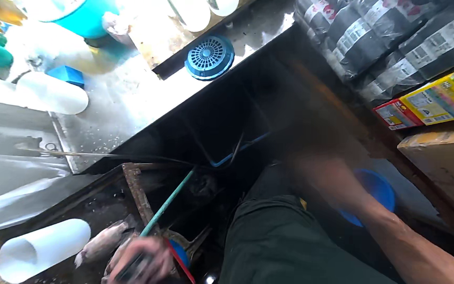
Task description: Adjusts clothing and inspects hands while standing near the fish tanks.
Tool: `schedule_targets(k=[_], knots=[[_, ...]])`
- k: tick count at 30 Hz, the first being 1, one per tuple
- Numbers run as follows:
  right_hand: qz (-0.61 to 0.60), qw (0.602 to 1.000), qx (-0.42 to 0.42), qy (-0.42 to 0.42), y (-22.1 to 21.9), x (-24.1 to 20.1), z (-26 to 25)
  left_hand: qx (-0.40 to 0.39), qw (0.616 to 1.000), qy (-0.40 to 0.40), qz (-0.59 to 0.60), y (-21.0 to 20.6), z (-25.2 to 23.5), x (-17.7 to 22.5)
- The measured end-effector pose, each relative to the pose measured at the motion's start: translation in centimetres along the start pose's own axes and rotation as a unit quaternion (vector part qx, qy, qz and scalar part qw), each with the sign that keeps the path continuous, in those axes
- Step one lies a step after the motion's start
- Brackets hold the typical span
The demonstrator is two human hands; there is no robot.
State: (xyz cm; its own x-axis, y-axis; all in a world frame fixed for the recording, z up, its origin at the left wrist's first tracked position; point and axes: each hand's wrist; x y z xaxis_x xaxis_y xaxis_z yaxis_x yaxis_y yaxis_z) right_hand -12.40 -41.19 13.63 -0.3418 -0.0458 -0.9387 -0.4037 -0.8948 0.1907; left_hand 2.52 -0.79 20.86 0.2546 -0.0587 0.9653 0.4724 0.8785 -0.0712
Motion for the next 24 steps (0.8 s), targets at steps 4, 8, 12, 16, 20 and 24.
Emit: schedule_targets(k=[4, 8, 12, 16, 20, 24], knots=[[0.016, 0.999, -0.031, 0.034, -3.4, 0.5, 0.7, -0.079, 0.988, -0.003, -0.131, -9.4, -7.3, -3.7], [0.037, 0.998, -0.047, 0.026, -6.2, 1.4, 1.0, -0.144, 0.944, -0.014, -0.295, -13.6, -8.9, -5.4], [0.015, 0.998, -0.066, 0.021, -6.3, 1.3, 0.3, -0.125, 0.937, -0.042, -0.324, -12.8, -9.6, -5.6], [-0.114, 0.977, -0.172, -0.059, -5.8, 1.0, -0.3, -0.081, 0.97, -0.056, -0.221, -11.8, -9.7, -4.4], [-0.041, 0.986, -0.155, -0.043, -5.0, 3.4, -0.9, -0.069, 0.973, -0.076, -0.206, -10.9, -9.1, -3.6], [0.199, 0.965, -0.119, -0.126, -1.0, 10.1, -1.0, -0.09, 0.972, -0.086, -0.199, -10.0, -8.8, -2.8]])
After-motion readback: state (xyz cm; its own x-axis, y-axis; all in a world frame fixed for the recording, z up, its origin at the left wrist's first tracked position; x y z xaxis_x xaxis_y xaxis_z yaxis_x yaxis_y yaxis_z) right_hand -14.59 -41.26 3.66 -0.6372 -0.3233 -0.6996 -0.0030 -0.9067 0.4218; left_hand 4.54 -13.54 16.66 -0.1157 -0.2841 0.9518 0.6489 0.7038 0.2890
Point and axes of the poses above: each hand's wrist, its own z-axis away from the middle knuckle, its own y-axis out of the back of the hand, x = y × z, and after that the axes turned 4 degrees about x, right-handed
